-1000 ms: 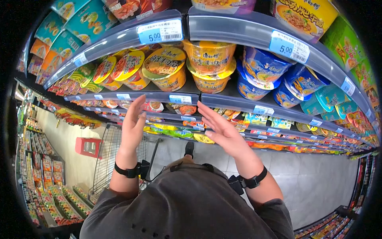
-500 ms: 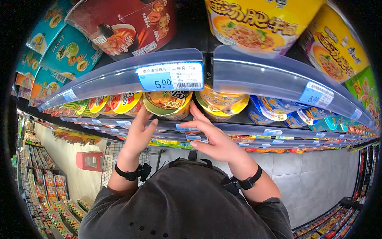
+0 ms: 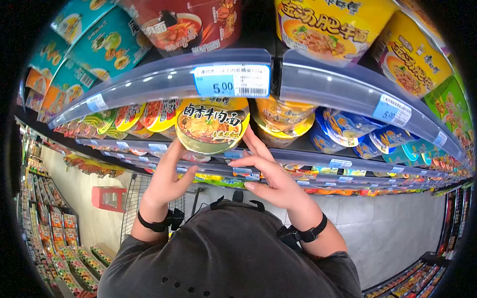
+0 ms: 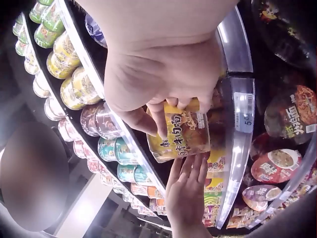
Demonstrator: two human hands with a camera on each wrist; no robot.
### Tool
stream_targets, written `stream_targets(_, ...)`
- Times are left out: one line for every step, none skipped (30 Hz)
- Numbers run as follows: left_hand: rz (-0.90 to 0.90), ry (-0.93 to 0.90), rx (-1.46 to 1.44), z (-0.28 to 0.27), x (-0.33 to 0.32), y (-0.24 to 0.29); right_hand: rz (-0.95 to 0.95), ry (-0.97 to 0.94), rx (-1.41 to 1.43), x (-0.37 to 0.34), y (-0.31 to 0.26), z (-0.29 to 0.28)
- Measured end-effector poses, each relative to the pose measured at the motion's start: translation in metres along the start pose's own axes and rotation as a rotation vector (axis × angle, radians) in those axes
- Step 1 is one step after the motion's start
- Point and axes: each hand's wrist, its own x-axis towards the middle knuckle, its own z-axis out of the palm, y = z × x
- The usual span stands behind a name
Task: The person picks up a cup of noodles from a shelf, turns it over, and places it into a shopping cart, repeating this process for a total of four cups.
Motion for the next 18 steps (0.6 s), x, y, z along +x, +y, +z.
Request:
stream_targets(0.003, 0.001, -0.047, -0.001, -0.009, 0.001, -0.025, 0.015, 0.072, -0.005, -0.003, 0.004)
stream_targets(0.005, 0.000, -0.093, 0.000, -0.018, 0.005, -0.050, 0.032, 0.146, -0.012, -0.005, 0.008)
stream_targets(0.012, 0.023, -0.119, 0.003, -0.027, 0.012, -0.040, 0.020, 0.155, -0.020, -0.005, 0.008)
stream_targets(0.010, 0.022, -0.115, 0.007, -0.036, 0.017, -0.042, 0.019, 0.160, -0.030, -0.005, 0.010)
stream_targets(-0.003, 0.043, -0.146, 0.012, -0.048, 0.020, -0.044, 0.008, 0.194, -0.040, -0.004, 0.014)
stream_targets(-0.017, 0.063, -0.177, 0.017, -0.060, 0.023, -0.046, -0.004, 0.229, -0.051, -0.004, 0.018)
stream_targets(-0.041, 0.057, -0.191, 0.023, -0.073, 0.026, -0.042, -0.021, 0.214, -0.063, -0.005, 0.020)
stream_targets(-0.048, 0.060, -0.187, 0.028, -0.085, 0.030, -0.041, -0.026, 0.221, -0.074, -0.006, 0.023)
stream_targets(-0.086, 0.061, -0.183, 0.034, -0.097, 0.035, -0.002, -0.045, 0.223, -0.086, -0.006, 0.025)
stream_targets(-0.127, 0.062, -0.178, 0.039, -0.111, 0.040, 0.039, -0.065, 0.229, -0.097, -0.005, 0.029)
stream_targets(-0.141, 0.064, -0.183, 0.045, -0.124, 0.045, 0.066, -0.060, 0.269, -0.106, -0.007, 0.035)
stream_targets(-0.154, 0.063, -0.175, 0.049, -0.137, 0.051, 0.068, -0.064, 0.284, -0.116, -0.007, 0.040)
stream_targets(-0.155, 0.045, -0.182, 0.052, -0.147, 0.056, 0.115, -0.074, 0.299, -0.126, -0.006, 0.043)
stream_targets(-0.156, 0.026, -0.192, 0.055, -0.157, 0.061, 0.165, -0.084, 0.311, -0.136, -0.006, 0.046)
stream_targets(-0.182, 0.025, -0.207, 0.058, -0.168, 0.064, 0.163, -0.110, 0.324, -0.144, -0.006, 0.048)
stream_targets(-0.194, 0.025, -0.209, 0.058, -0.177, 0.068, 0.171, -0.112, 0.332, -0.154, -0.004, 0.053)
stream_targets(-0.199, 0.006, -0.196, 0.060, -0.193, 0.075, 0.230, -0.093, 0.427, -0.168, -0.003, 0.060)
stream_targets(-0.195, -0.016, -0.178, 0.060, -0.201, 0.078, 0.280, -0.068, 0.515, -0.173, -0.002, 0.065)
